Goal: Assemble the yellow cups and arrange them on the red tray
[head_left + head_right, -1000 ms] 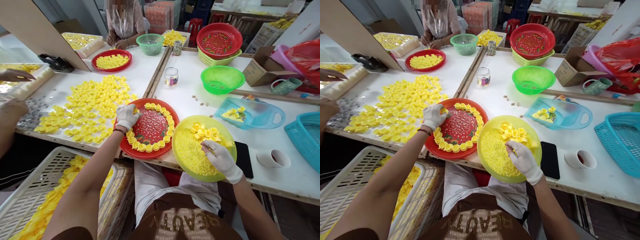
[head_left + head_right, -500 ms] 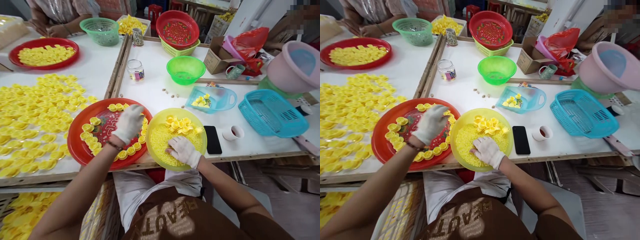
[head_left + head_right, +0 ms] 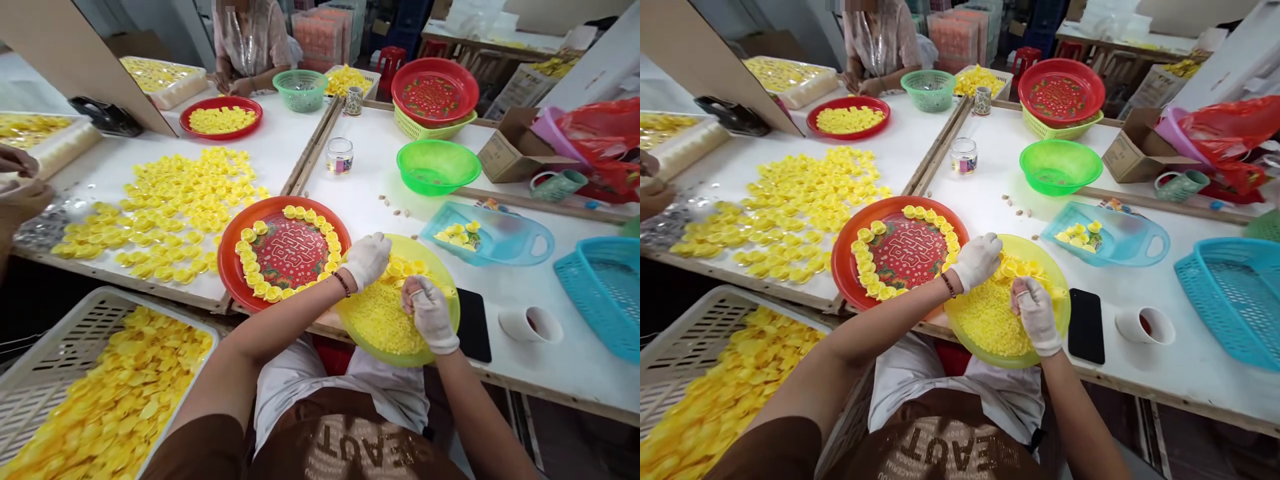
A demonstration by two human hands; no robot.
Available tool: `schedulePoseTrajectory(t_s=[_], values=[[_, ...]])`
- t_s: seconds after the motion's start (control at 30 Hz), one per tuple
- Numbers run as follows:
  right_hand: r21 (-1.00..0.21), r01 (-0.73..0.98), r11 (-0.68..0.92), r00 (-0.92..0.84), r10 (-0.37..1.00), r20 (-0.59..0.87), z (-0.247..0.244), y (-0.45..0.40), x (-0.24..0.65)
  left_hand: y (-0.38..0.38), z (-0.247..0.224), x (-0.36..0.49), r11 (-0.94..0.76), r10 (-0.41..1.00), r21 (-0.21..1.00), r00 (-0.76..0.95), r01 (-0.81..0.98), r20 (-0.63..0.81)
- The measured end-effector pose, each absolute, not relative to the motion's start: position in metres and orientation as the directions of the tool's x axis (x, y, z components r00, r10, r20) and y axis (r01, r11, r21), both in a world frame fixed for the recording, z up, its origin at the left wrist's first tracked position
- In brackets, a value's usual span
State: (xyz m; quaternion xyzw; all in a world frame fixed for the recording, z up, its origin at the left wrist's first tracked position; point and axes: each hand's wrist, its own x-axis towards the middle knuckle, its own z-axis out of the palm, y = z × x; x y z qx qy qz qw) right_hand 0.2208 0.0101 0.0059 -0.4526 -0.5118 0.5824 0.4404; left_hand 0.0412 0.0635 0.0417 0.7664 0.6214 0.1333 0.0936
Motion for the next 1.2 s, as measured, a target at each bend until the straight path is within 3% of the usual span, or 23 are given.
schedulePoseTrajectory(t_s=[0.1,0.17,0.2,0.27,0.37,0.67,0.9,1.2], values=[[-0.920,-0.316,-0.234,-0.180,0.966,-0.184,0.016,0.016,0.217,0.038,0.045,0.030,-0.066,0.997,0.628,0.025,0.776,0.073],[-0.878,-0.394,-0.272,-0.181,0.959,-0.216,0.026,0.019,0.211,0.021,0.041,0.027,0.033,0.999,0.891,0.000,0.454,-0.037],[-0.864,-0.425,-0.269,-0.174,0.961,-0.213,0.032,0.021,0.207,0.014,0.037,0.027,0.084,0.994,0.959,0.040,0.271,-0.099],[-0.843,-0.488,-0.227,-0.146,0.973,-0.178,0.041,0.025,0.198,0.004,0.027,0.031,0.201,0.971,0.980,0.133,-0.015,-0.197],[-0.850,-0.514,-0.118,-0.064,0.993,-0.099,0.051,0.030,0.187,-0.005,0.014,0.038,0.288,0.952,0.945,0.156,-0.154,-0.264],[-0.858,-0.512,0.039,-0.014,0.998,0.054,0.042,0.031,0.176,-0.010,0.007,0.047,0.215,0.968,0.971,0.153,-0.104,-0.198],[-0.859,-0.511,-0.009,-0.043,0.999,0.015,0.039,0.030,0.171,-0.015,0.001,0.050,0.013,0.989,0.983,0.145,0.182,-0.040],[-0.858,-0.514,-0.012,-0.021,1.000,-0.002,0.045,0.032,0.179,-0.018,0.002,0.051,-0.093,0.993,0.952,0.092,0.291,0.070]])
